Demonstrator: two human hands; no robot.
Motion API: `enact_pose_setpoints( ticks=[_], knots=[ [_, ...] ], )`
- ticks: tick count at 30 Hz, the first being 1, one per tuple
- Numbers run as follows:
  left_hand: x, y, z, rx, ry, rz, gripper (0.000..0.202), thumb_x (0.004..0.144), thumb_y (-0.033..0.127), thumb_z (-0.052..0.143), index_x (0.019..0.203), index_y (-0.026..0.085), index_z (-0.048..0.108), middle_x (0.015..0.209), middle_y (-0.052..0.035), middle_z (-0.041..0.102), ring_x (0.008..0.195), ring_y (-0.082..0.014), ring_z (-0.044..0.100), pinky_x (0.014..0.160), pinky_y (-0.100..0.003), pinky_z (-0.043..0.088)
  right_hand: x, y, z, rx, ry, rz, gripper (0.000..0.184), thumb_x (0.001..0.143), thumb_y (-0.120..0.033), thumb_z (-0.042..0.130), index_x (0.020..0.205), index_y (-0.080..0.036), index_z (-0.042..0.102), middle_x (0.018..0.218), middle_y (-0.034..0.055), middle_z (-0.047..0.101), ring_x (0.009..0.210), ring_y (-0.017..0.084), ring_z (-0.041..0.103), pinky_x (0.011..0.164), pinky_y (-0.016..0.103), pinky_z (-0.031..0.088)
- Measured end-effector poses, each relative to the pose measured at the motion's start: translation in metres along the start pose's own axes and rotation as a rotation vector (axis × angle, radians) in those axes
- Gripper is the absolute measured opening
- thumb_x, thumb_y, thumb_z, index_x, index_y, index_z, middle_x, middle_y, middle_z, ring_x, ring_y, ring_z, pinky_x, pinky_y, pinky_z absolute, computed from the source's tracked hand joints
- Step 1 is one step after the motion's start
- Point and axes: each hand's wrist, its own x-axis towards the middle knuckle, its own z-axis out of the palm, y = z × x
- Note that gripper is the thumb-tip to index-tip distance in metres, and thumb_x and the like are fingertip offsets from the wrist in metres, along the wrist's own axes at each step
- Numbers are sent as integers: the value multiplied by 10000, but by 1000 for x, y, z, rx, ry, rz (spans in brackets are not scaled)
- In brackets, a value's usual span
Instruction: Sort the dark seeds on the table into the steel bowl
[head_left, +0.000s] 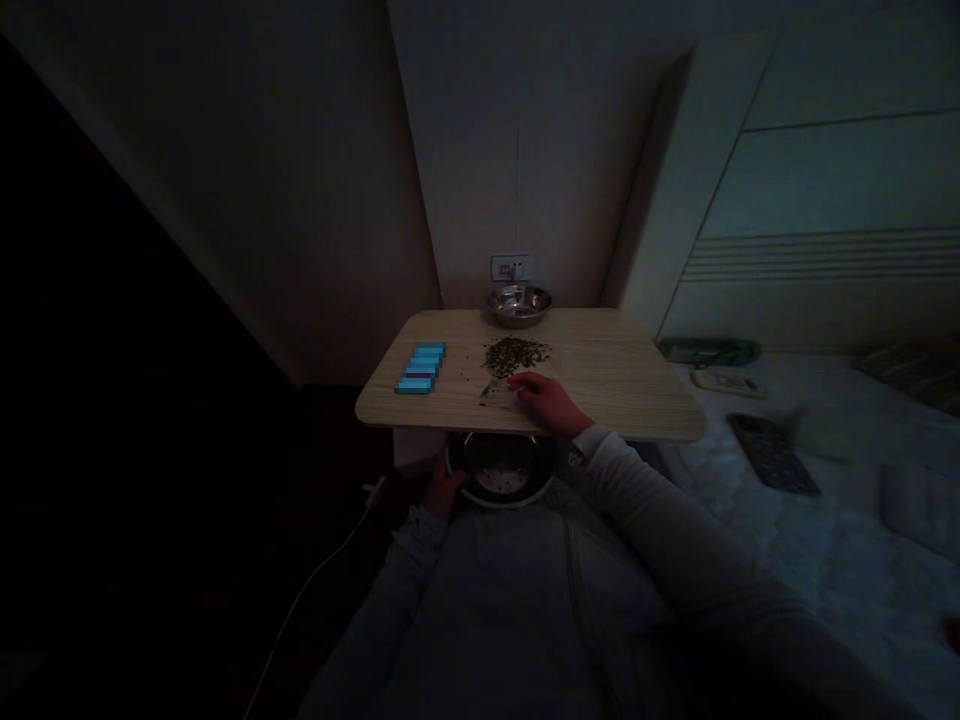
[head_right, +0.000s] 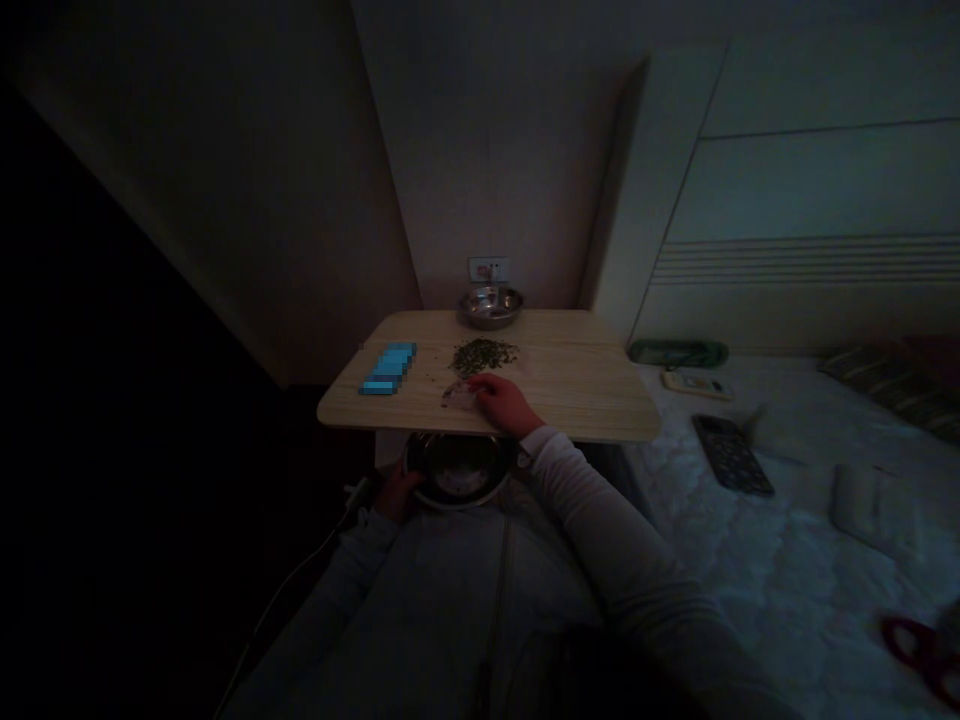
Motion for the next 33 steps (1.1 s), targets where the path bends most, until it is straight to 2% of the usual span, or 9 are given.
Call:
enact_pose_setpoints(
  ticks=[5,9,13,18,25,30,33],
  knots=[
    [-4,7,4,-12,-10,-4,574,441,233,703,1010,167,726,856,-31,750,947,-280,658,865,-366,504,-1,-2,-1,15,-32,3,330,727,-106,559,979,-192,753,942,34,767,852,186,665,896,357,512],
    [0,-1,4,-34,-25,3,614,471,247,690,1081,179,715,929,-47,757,956,-277,666,865,-366,503,-3,-5,-1,8,-57,-2,293,753,-132,562,964,-185,758,941,39,766,868,193,668,903,366,510],
    [1,-5,3,-10,12,7,591,477,255,689,1062,175,713,887,-39,750,935,-272,660,859,-366,499,-3,-8,-2,8,-62,-11,284,742,-121,564,936,-192,760,948,39,769,892,196,671,916,370,505],
    [-3,5,4,-5,-2,-5,610,475,219,693,1082,176,714,910,-43,756,995,-278,653,891,-359,495,-4,-9,-4,46,-57,-16,225,744,-145,580,878,-194,754,940,41,768,932,203,672,923,367,497],
    [-1,6,2,-17,-12,-38,541,434,236,706,972,175,715,822,-25,738,872,-257,652,838,-361,494,-5,-13,-5,17,-44,-17,138,740,-215,611,777,-195,743,866,34,754,872,193,656,885,348,493],
    [1,3,1,-7,-49,-24,555,445,249,711,999,203,713,860,-16,744,908,-255,642,873,-356,471,-6,-11,-3,-11,-11,27,176,748,-259,613,826,-179,749,836,38,736,808,192,639,820,346,499],
    [0,2,3,-13,-6,-17,562,441,256,691,1000,204,708,834,-11,731,887,-250,629,868,-354,465,-5,-10,-2,-7,5,50,183,751,-251,613,844,-174,750,837,45,735,815,196,644,835,354,501]
  ],
)
